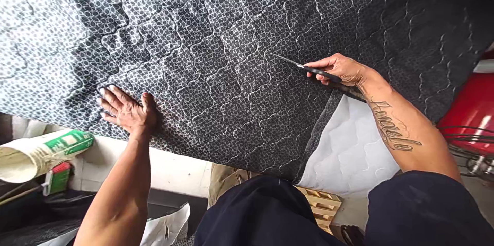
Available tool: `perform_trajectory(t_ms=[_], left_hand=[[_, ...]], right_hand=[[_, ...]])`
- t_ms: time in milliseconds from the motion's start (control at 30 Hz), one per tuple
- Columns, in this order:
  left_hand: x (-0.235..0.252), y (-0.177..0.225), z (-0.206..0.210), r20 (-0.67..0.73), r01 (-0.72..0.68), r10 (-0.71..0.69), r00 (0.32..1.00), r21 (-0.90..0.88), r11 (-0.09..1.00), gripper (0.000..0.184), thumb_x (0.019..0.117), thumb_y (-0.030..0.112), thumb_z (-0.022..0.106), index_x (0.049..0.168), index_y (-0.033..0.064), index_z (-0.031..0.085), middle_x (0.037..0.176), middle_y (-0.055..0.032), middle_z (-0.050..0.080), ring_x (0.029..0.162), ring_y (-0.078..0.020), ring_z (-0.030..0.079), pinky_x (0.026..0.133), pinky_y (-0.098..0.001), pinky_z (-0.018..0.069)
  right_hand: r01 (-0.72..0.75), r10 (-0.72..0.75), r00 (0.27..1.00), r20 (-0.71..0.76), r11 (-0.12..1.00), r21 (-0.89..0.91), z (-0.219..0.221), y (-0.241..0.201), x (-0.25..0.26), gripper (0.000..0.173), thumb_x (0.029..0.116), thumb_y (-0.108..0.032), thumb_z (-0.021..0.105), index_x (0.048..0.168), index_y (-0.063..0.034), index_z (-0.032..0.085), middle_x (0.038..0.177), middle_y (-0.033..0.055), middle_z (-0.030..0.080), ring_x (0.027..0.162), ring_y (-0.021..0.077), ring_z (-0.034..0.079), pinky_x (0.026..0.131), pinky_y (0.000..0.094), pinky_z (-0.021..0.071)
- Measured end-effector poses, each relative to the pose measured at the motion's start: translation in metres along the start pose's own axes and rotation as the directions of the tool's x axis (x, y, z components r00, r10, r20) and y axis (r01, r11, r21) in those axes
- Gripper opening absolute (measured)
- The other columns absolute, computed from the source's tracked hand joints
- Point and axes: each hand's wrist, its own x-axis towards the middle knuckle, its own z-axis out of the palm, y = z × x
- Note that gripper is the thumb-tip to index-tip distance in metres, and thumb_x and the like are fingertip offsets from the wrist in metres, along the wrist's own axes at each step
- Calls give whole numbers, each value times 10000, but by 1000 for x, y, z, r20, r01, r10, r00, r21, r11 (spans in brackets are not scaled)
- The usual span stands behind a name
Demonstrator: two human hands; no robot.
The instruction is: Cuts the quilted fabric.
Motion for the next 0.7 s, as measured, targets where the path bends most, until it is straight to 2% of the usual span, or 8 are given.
perform_trajectory(t_ms=[133, 267, 333, 400, 433, 500, 567, 700], left_hand=[[31, -10, 0, -3, -25, 25, 1000, -16, 1000, 1057, 882, 857, 211, 1667, 160, 88, 1731, -126, 78, 1584, -397, 69, 1179, -738, 76], [76, -21, -11, 10, -99, 99, 995, -39, 994, 1080, 869, 854, 226, 1665, 143, 62, 1731, -136, 47, 1582, -413, 45, 1160, -762, 75], [103, -29, -14, 8, -141, 142, 990, -61, 988, 1076, 868, 859, 228, 1666, 157, 63, 1733, -135, 32, 1582, -414, 29, 1151, -776, 70], [127, -36, -17, 17, -165, 167, 986, -84, 983, 1068, 865, 858, 240, 1668, 176, 61, 1735, -127, 11, 1584, -406, 3, 1147, -782, 63], [138, -39, -20, 18, -174, 177, 984, -88, 981, 1072, 860, 865, 238, 1668, 182, 63, 1734, -130, 11, 1584, -407, 1, 1145, -783, 64], [163, -43, -24, 13, -203, 205, 979, -96, 974, 1077, 853, 866, 238, 1668, 182, 70, 1732, -143, 15, 1582, -416, 7, 1144, -781, 65], [185, -49, -29, 5, -229, 230, 973, -105, 968, 1079, 843, 870, 239, 1666, 188, 90, 1731, -144, 35, 1580, -420, 28, 1138, -783, 81], [218, -56, -38, 26, -224, 229, 973, -132, 966, 1105, 833, 891, 237, 1666, 185, 66, 1730, -150, 17, 1578, -428, 11, 1135, -789, 83]], right_hand=[[33, -33, 999, 0, 999, -10, 15, -16, 17, 497, 924, -189, 624, 1412, -99, 617, 1108, 15, 712, 757, 28, 609, 630, 166, 497], [-47, 47, 995, -84, 999, -4, 35, -38, 31, 503, 885, -65, 624, 1387, -75, 636, 1044, 53, 732, 663, 56, 615, 569, 180, 514], [-56, 56, 994, -94, 998, 5, 40, -44, 33, 496, 892, -109, 635, 1388, -83, 637, 1071, 49, 728, 684, 49, 614, 593, 177, 516], [-41, 42, 994, -97, 999, 11, 47, -48, 39, 506, 903, -220, 650, 1398, -113, 638, 1080, 20, 718, 697, 27, 597, 617, 168, 508], [-50, 50, 992, -116, 999, 6, 53, -54, 45, 504, 902, -230, 650, 1393, -116, 642, 1065, 16, 720, 681, 20, 591, 601, 162, 500], [-109, 104, 978, -180, 994, -18, 65, -68, 54, 478, 895, -155, 639, 1370, -101, 657, 1009, 37, 731, 625, 28, 579, 552, 157, 473], [-140, 141, 971, -191, 990, 17, 67, -73, 61, 473, 880, -124, 645, 1351, -90, 669, 1005, 48, 742, 606, 38, 595, 537, 170, 497], [-112, 122, 982, -143, 991, 76, 69, -83, 76, 475, 899, -235, 646, 1361, -126, 669, 1054, 25, 736, 653, 13, 584, 556, 157, 472]])
